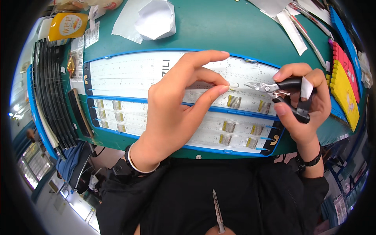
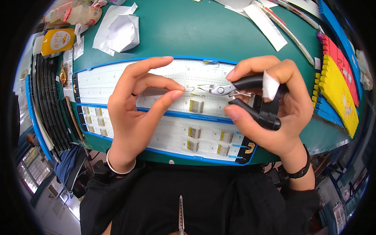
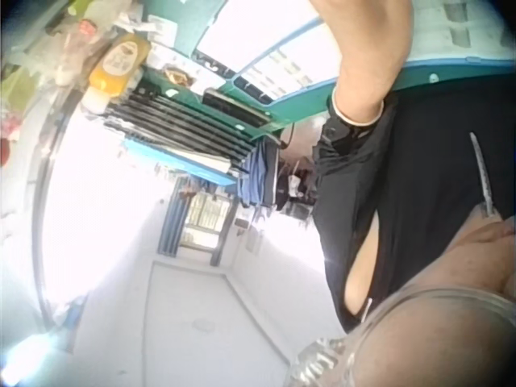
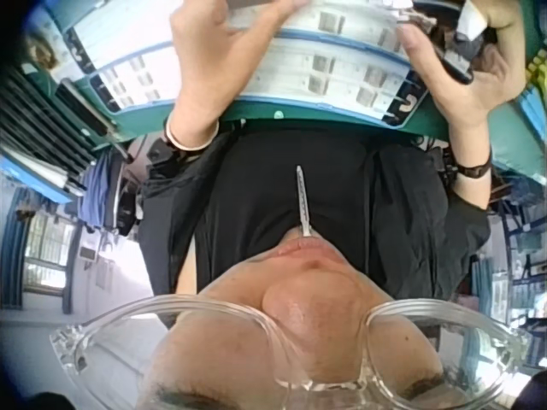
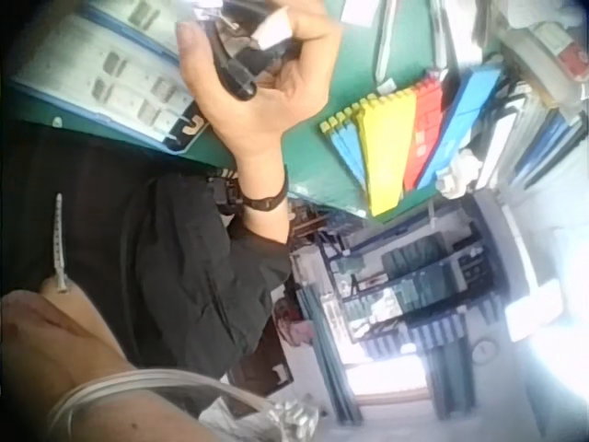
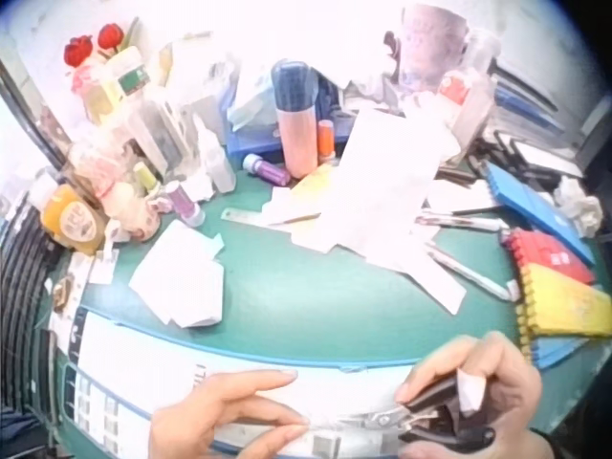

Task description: Using small pliers and hands to manipulate and connect wires on a series of LED strip boards.

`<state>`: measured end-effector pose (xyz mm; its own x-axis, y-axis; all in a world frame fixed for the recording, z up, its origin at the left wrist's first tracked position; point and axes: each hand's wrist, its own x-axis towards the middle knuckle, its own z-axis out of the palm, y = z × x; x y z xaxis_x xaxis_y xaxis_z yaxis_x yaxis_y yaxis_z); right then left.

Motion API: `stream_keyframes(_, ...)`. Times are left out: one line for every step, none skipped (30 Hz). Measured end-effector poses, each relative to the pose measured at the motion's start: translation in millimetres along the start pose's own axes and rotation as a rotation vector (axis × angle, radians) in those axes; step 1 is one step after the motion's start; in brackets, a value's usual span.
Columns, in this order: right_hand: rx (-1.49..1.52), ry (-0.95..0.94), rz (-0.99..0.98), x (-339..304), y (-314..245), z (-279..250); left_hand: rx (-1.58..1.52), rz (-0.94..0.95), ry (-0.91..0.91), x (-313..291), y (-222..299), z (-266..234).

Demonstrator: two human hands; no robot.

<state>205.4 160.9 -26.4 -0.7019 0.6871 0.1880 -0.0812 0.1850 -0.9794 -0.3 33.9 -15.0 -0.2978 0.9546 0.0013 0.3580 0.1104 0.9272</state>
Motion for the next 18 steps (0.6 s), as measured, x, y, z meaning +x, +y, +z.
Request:
stream_keyframes(-0.017,-0.034,0.016,0.8,0.1,-0.5,0.002,0.013,0.0,-0.5,-0.8,-0.2)
stream_keyframes(-0.034,-0.068,0.032,0.2,-0.7,-1.5,0.005,0.027,-0.001,-1.2,-2.0,-0.3)
stream_keyframes(-0.052,-0.103,0.048,0.0,-0.9,-2.2,0.006,0.041,-0.001,-1.2,-4.1,0.2)
stream_keyframes(-0.061,-0.112,0.041,0.6,-0.4,-2.5,0.018,0.063,-0.004,-0.7,-6.5,0.3)
stream_keyframes(-0.069,-0.122,0.035,1.2,0.2,-2.8,0.03,0.086,-0.008,-0.1,-9.1,0.1)
stream_keyframes(-0.084,-0.128,0.021,1.4,0.7,-3.4,0.041,0.108,-0.012,0.3,-10.1,-0.3)
stream_keyframes(-0.105,-0.144,0.007,2.1,1.6,-3.7,0.049,0.112,-0.012,0.2,-10.3,-0.5)
stream_keyframes(-0.126,-0.161,-0.007,2.8,0.3,-4.2,0.057,0.116,-0.012,-0.1,-10.1,-0.6)
stream_keyframes(-0.147,-0.177,-0.021,3.6,-1.0,-4.6,0.065,0.122,-0.012,-0.1,-10.0,-0.7)
stream_keyframes(-0.168,-0.203,-0.05,4.6,0.4,-5.8,0.061,0.109,-0.015,-0.1,-9.8,-0.8)
stream_keyframes(-0.177,-0.21,-0.057,4.6,0.7,-6.2,0.057,0.096,-0.018,-0.1,-9.5,-1.0)
stream_keyframes(-0.188,-0.216,-0.065,4.7,0.2,-6.8,0.053,0.085,-0.021,-0.2,-8.4,-1.2)
stream_keyframes(-0.188,-0.205,-0.052,3.6,-1.3,-6.9,0.053,0.076,-0.035,-0.8,-7.8,-1.6)
stream_keyframes(-0.179,-0.188,-0.038,3.2,-1.6,-6.8,0.054,0.068,-0.05,-1.6,-7.4,-2.3)
stream_keyframes(-0.17,-0.171,-0.022,2.7,-1.1,-6.9,0.054,0.059,-0.066,-1.8,-7.7,-2.7)
stream_keyframes(-0.153,-0.149,-0.005,2.7,0.1,-6.6,0.154,0.128,-0.092,-1.2,-6.7,-4.1)
stream_keyframes(-0.15,-0.148,0.0,3.4,0.9,-7.2,0.254,0.197,-0.118,-0.1,-4.7,-6.3)
stream_keyframes(-0.146,-0.148,0.002,4.7,0.7,-7.2,0.308,0.223,-0.133,-2.9,-3.6,-7.6)
